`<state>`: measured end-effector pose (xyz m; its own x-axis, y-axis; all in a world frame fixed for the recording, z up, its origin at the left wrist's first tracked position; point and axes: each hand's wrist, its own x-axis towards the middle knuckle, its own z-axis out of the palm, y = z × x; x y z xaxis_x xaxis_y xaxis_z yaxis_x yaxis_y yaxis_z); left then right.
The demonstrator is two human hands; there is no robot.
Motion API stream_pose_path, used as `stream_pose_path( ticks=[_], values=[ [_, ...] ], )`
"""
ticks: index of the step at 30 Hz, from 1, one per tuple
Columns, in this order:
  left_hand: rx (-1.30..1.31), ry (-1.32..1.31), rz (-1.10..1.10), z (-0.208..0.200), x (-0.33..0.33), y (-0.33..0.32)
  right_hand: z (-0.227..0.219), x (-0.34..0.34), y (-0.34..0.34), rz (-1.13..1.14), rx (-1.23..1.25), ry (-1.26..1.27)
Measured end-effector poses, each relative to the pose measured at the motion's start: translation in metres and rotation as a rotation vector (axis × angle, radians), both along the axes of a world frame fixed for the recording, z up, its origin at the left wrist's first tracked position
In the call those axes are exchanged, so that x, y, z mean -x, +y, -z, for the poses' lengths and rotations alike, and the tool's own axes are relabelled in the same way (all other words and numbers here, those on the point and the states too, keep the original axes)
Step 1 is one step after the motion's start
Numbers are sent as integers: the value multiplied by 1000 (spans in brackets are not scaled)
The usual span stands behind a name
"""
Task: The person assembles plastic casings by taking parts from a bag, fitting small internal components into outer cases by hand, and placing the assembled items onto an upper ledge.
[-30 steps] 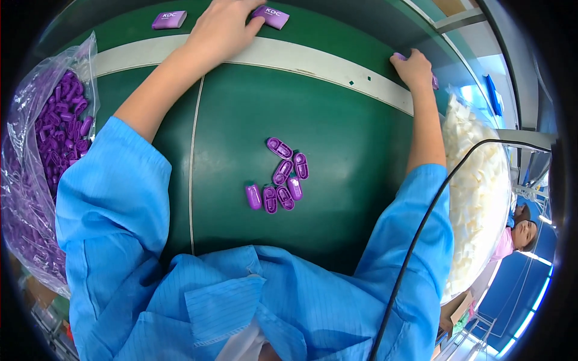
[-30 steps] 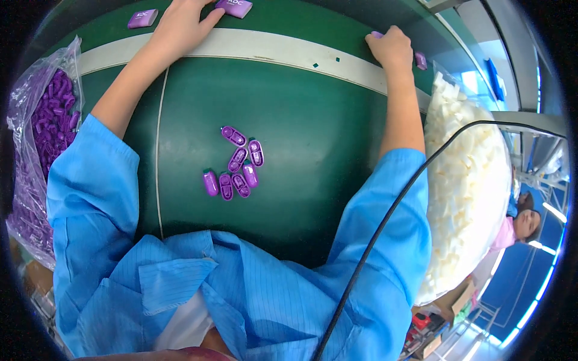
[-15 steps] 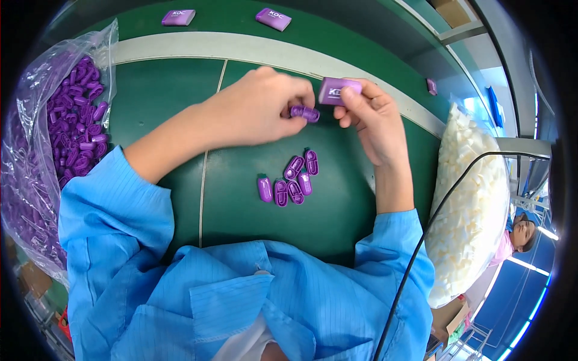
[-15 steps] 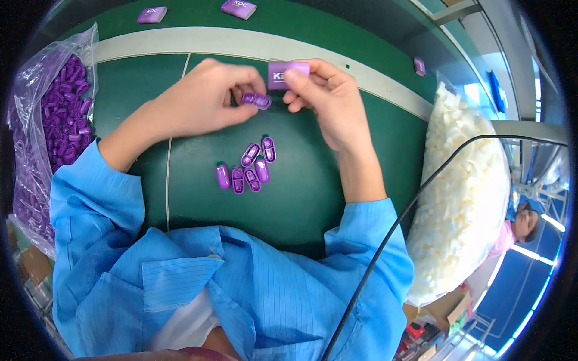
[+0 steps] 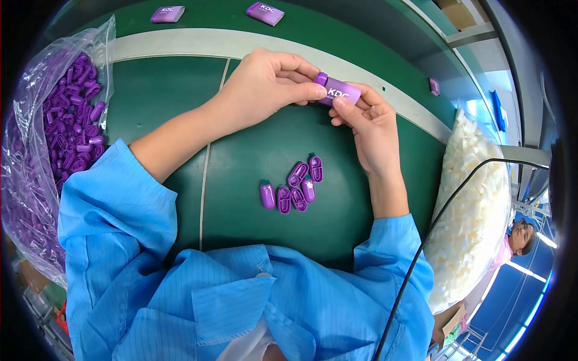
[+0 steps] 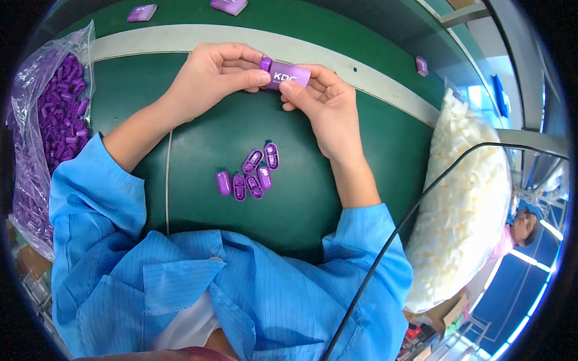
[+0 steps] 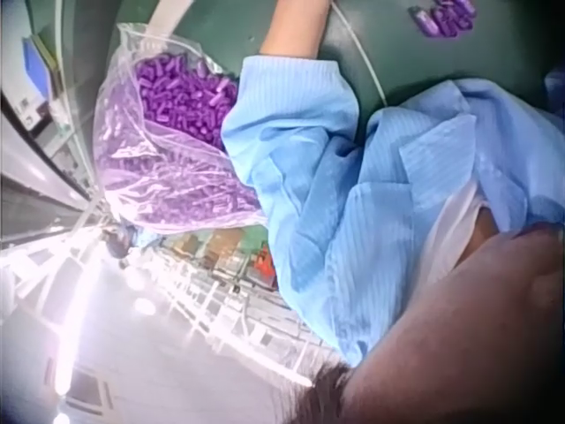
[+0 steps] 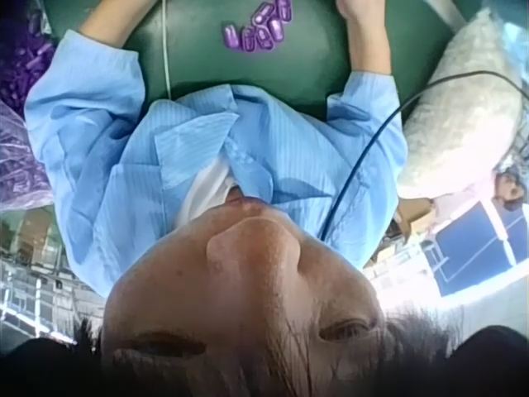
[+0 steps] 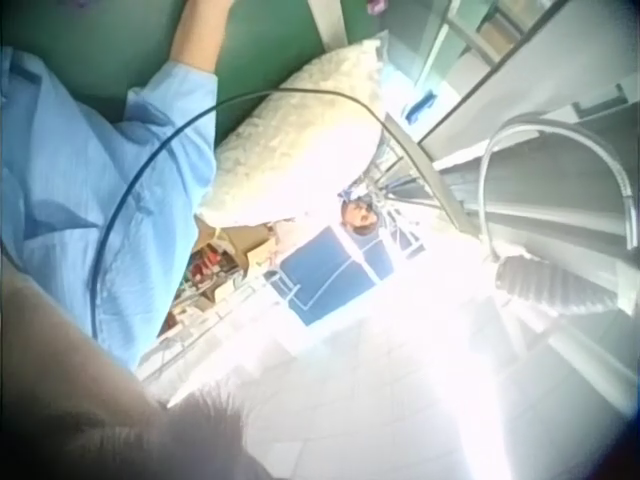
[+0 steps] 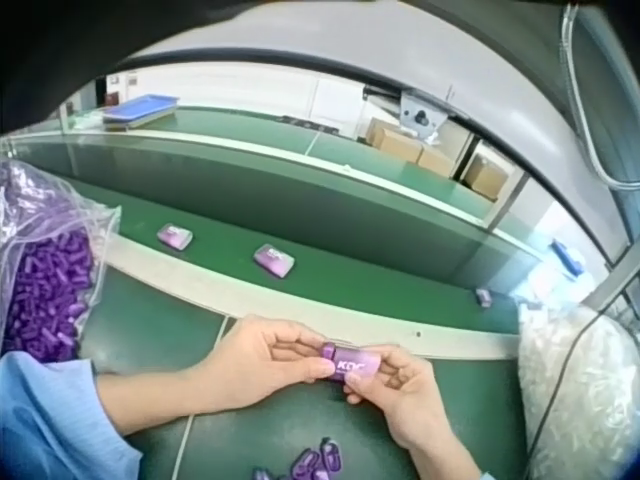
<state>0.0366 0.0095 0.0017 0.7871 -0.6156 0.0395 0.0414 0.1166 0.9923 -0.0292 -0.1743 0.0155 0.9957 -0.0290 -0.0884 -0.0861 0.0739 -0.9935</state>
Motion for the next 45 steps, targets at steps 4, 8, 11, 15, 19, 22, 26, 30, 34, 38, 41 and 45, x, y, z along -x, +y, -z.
stream_pose_path(
  ticks=[4, 8, 11, 15, 19, 22, 26, 30, 34, 38, 41, 45],
  values=[
    [-21, -48, -8, -2, 2, 1, -1, 2, 1, -5, -6, -22],
    [-48, -104, -25, -3, 5, 2, -3, 4, 1, 2, -24, -18],
    [-55, -132, -32, -4, 6, 4, -6, 4, 2, -18, 6, -23],
    [12, -75, -19, -4, 8, 2, -10, 7, 3, -5, 24, -3],
    [-16, -136, -101, 0, 16, 0, -10, 8, 8, 21, 32, -8],
    [-224, -495, -247, 1, 28, -1, -6, 12, 17, 86, 73, -13],
    [-377, -845, -347, 5, 41, -4, -7, 17, 29, 137, 190, -131],
    [-478, -1023, -351, -5, 47, -2, -4, 21, 35, 157, 315, -197],
    [-406, -1241, -385, -20, 40, -9, -1, 12, 27, 88, 154, -265],
    [-267, -1088, -290, -19, 19, -8, -1, 6, 17, 28, 90, -110],
    [-305, -718, -212, -12, 15, -5, -1, 4, 14, 47, 93, -84],
    [-358, -766, -169, -8, 17, -7, 1, 1, 8, 14, 158, -63]
  ],
)
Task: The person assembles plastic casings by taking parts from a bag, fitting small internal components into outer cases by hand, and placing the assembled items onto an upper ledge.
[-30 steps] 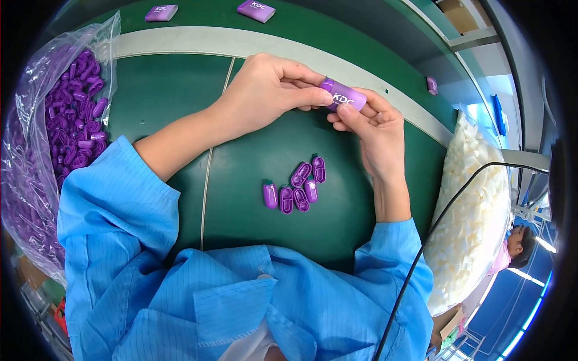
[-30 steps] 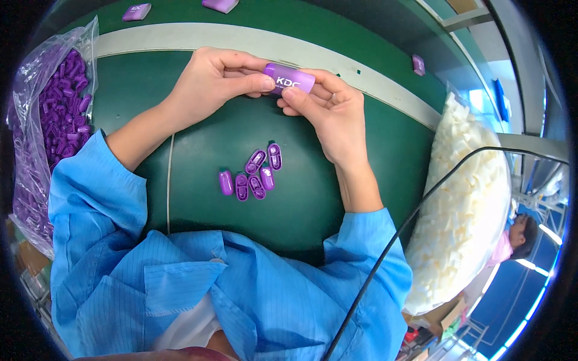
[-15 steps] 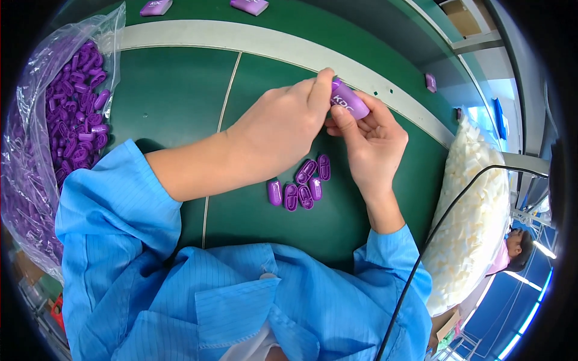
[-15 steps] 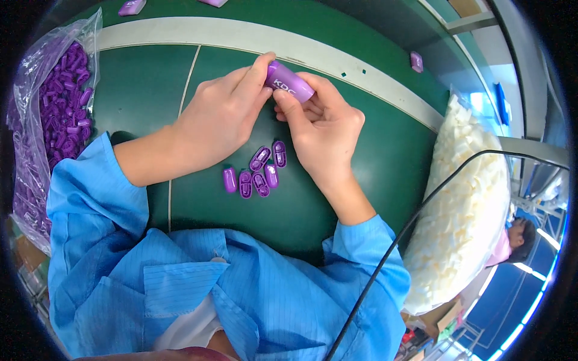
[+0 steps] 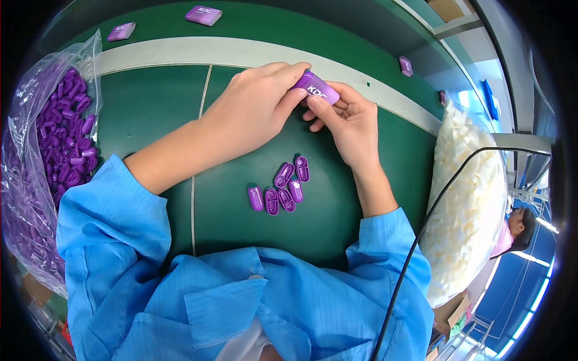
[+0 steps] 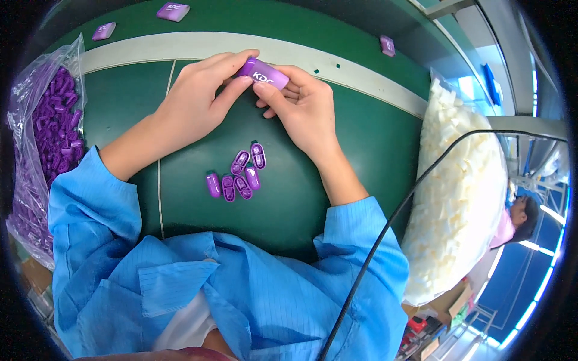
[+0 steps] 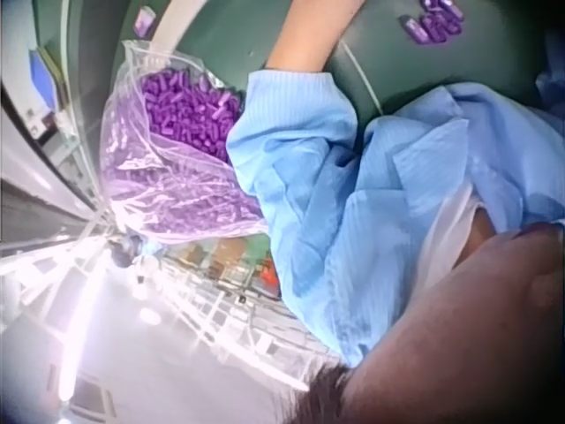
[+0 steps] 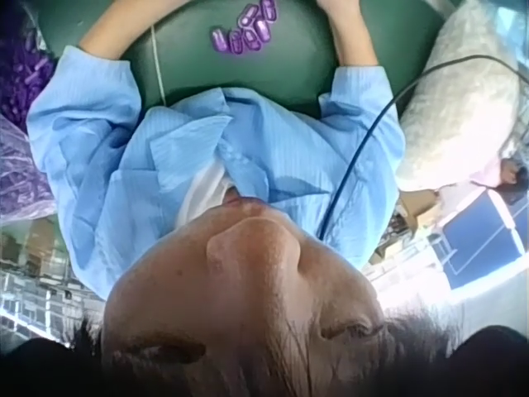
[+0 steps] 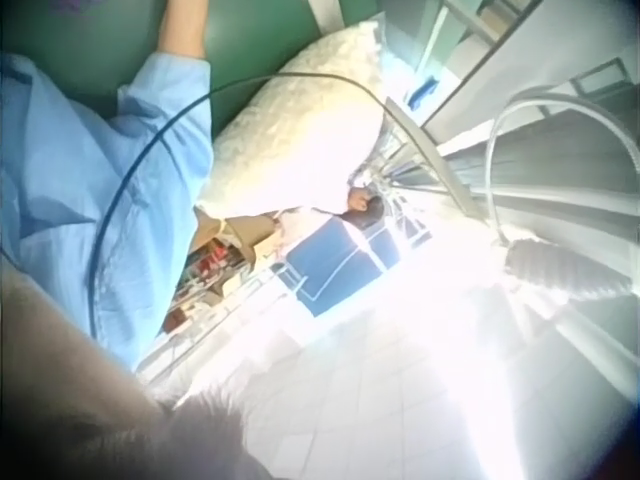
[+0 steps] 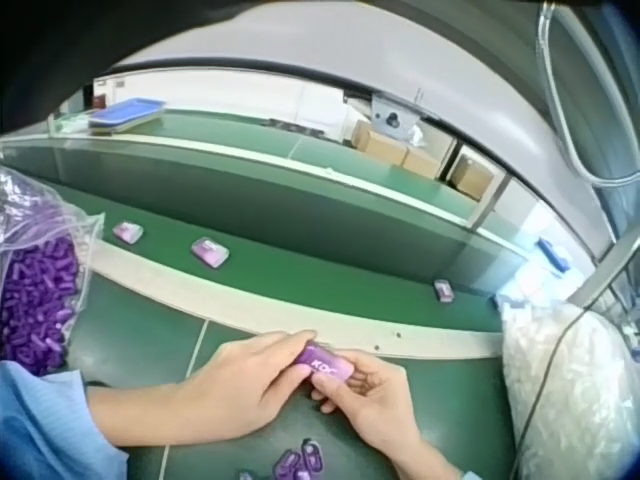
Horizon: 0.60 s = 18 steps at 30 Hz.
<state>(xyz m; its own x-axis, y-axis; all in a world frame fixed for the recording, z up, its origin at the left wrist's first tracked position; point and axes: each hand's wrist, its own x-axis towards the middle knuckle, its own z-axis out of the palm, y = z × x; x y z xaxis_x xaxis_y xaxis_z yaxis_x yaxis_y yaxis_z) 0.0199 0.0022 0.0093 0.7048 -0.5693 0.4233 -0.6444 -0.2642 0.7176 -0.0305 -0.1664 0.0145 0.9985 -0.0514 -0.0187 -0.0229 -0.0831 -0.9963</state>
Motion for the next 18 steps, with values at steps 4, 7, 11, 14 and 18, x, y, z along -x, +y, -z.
stream_pose_path(
  ticks=[4, 7, 11, 14, 18],
  values=[
    [-142, -197, -85, 8, 16, 1, 0, 1, 0, -43, 78, 15],
    [-227, -309, -114, 3, 21, 0, -4, 7, 10, 47, 197, -80],
    [-112, -308, -110, 7, 13, -5, 1, 8, 13, 146, 320, -214],
    [-47, -287, -15, 9, -14, 0, 9, -7, 7, 79, 181, -115],
    [-115, 9, -157, 0, -62, -2, 11, -54, -42, 237, 636, -284]
  ],
)
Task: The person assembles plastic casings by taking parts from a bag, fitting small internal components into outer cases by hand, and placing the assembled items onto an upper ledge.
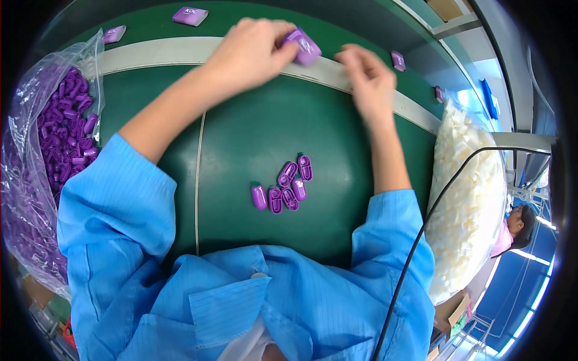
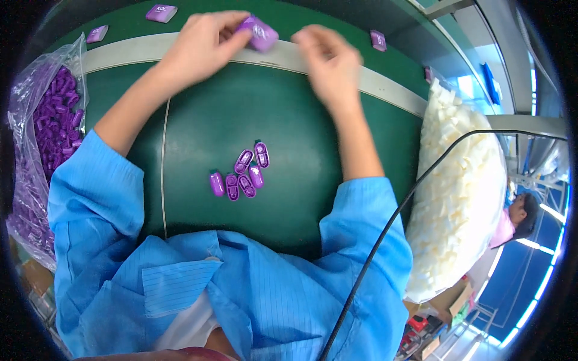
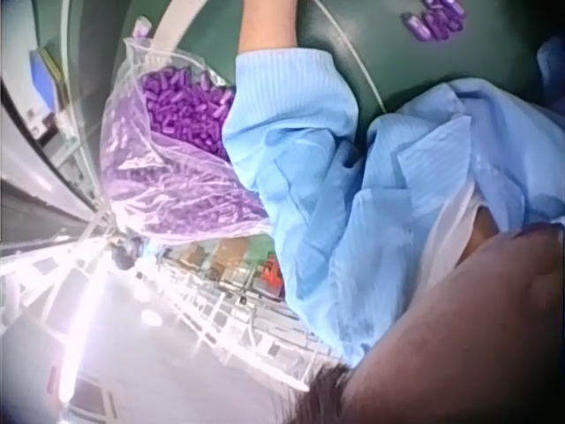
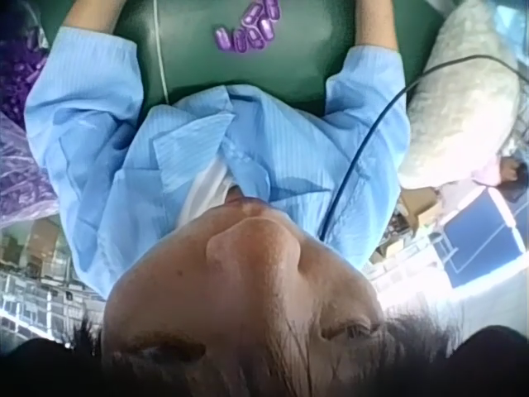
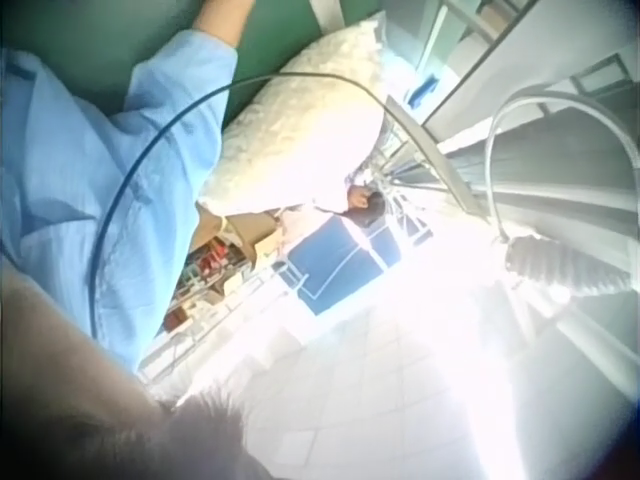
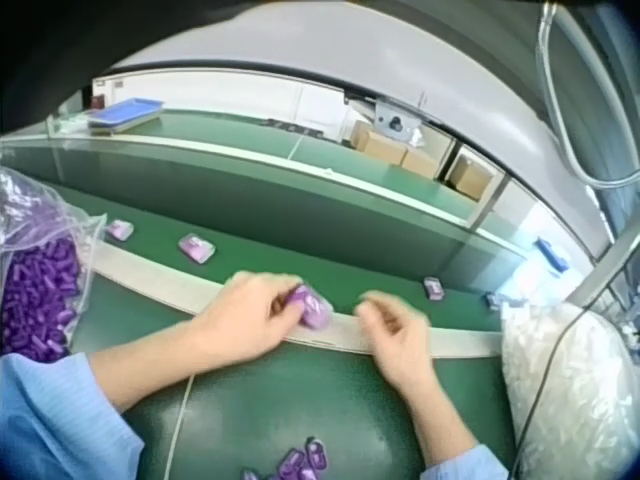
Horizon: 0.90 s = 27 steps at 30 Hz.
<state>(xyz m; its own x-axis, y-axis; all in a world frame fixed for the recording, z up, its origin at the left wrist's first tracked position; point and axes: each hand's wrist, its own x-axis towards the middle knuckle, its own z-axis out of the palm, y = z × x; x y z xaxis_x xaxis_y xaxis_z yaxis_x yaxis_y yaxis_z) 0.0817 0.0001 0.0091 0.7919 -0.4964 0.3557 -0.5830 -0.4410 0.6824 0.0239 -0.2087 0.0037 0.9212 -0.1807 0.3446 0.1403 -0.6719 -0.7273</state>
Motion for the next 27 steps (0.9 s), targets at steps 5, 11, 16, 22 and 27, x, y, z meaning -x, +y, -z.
stream_pose_path(
  ticks=[5, 11, 16, 22, 27],
  values=[
    [-241, 70, -193, -8, -44, 5, 2, -65, -109, 559, 851, 178],
    [-33, -259, 176, 4, 20, -4, -10, -78, -124, 485, 739, 330],
    [-146, -135, 339, -2, 104, 3, -19, -23, -72, 220, 469, -25],
    [-243, -319, 270, 0, 106, 5, -18, 43, -12, 47, -269, 133],
    [-296, -62, 369, -5, 120, -16, -16, 44, -11, -81, -653, 210]
  ],
)
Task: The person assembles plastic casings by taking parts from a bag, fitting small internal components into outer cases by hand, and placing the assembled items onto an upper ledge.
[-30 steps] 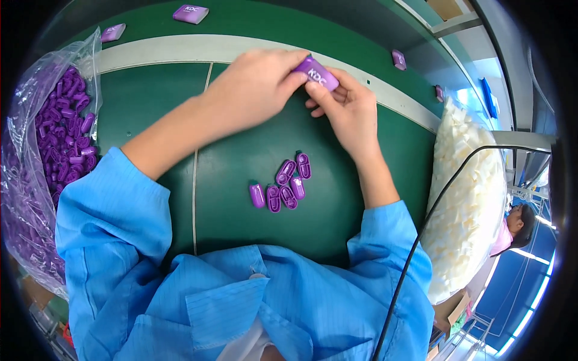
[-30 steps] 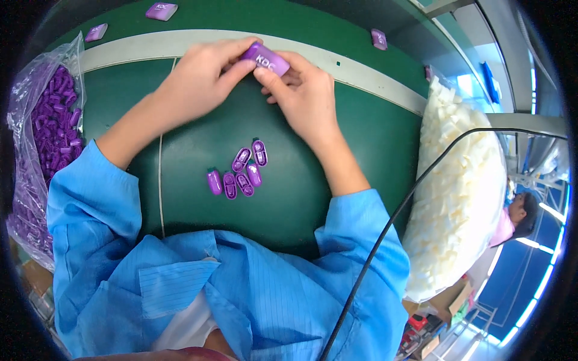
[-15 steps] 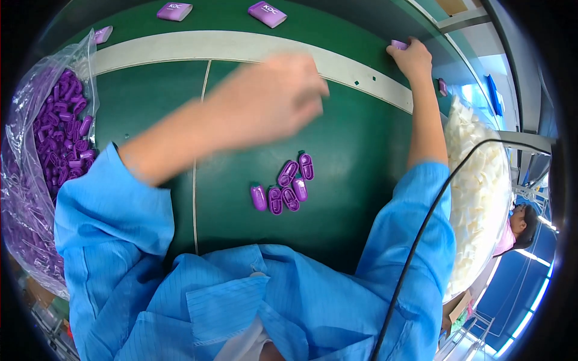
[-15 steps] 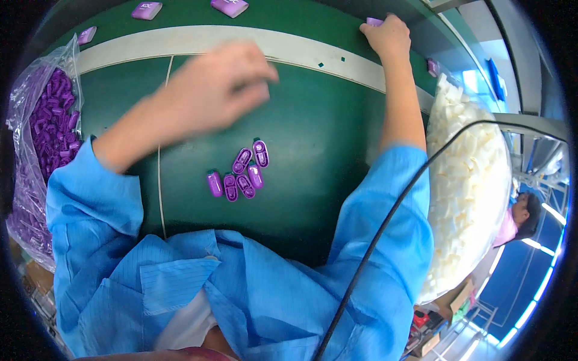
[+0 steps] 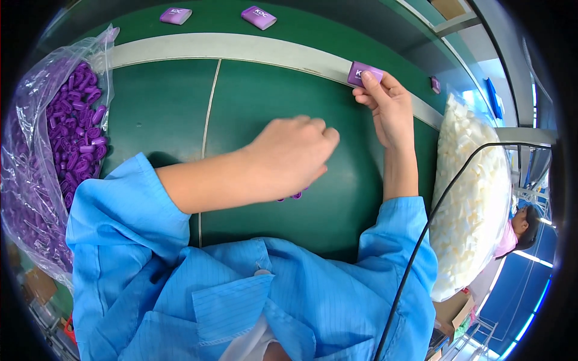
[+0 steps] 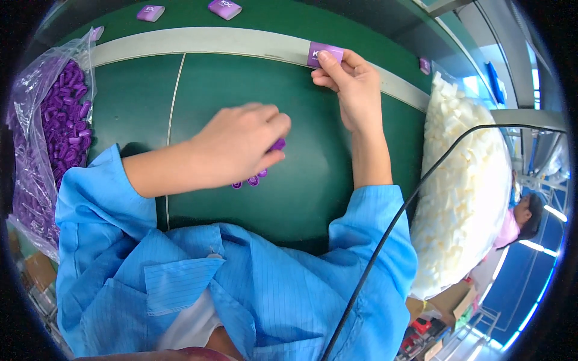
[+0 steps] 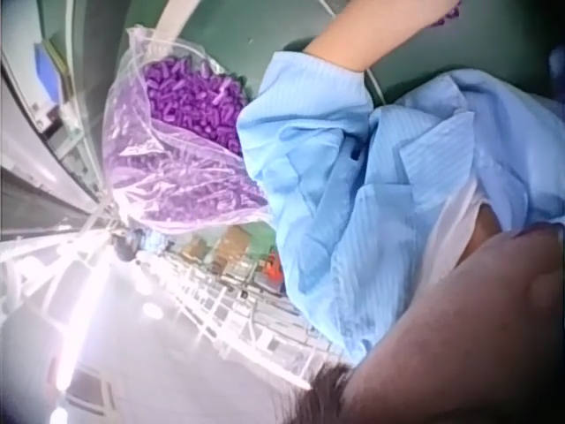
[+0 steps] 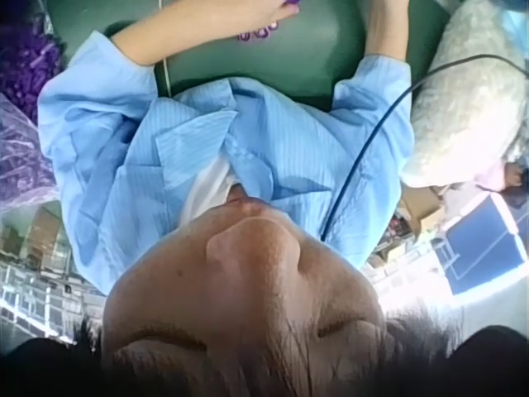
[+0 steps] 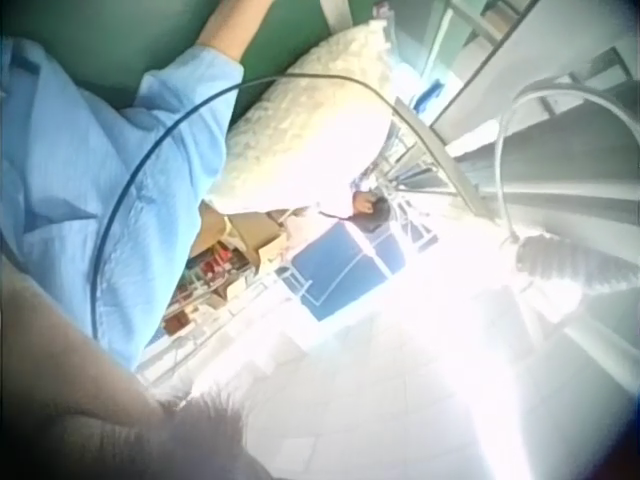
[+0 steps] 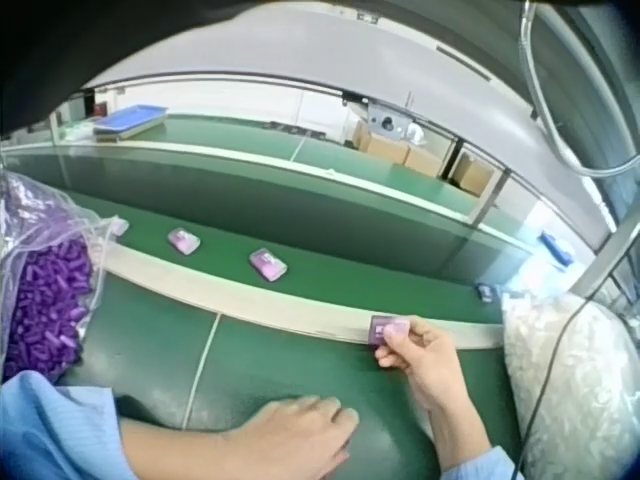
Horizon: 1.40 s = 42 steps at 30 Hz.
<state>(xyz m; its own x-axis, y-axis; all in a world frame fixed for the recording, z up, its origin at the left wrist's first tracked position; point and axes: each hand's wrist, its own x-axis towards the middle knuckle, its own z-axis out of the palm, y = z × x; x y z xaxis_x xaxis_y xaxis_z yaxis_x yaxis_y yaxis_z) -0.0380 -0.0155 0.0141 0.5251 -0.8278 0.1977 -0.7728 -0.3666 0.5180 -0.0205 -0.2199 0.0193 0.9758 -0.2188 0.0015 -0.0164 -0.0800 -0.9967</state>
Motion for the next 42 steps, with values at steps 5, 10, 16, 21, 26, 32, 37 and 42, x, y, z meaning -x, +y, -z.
stream_pose_path(
  ticks=[5, 10, 16, 21, 26, 32, 37, 42],
  values=[
    [294, 25, -107, 0, -24, 2, 2, 3, 3, -158, -351, 111],
    [439, 811, -218, 5, -76, 21, 0, 8, 24, -241, -422, 176],
    [619, 915, -148, 15, -73, 19, 5, 12, 43, -182, -115, 103],
    [530, 923, -172, 12, -72, 22, 3, 14, 44, -199, -162, 101],
    [543, 926, -172, 8, -68, 22, 3, 16, 40, -209, -158, 94],
    [460, 817, -179, 6, -68, 24, -1, 19, 44, -221, -97, 70],
    [455, 370, -180, 10, -54, 21, 2, 24, 48, -151, -44, 32],
    [357, -48, -281, 17, -29, 19, -4, 29, 65, -96, -23, 46]
  ],
)
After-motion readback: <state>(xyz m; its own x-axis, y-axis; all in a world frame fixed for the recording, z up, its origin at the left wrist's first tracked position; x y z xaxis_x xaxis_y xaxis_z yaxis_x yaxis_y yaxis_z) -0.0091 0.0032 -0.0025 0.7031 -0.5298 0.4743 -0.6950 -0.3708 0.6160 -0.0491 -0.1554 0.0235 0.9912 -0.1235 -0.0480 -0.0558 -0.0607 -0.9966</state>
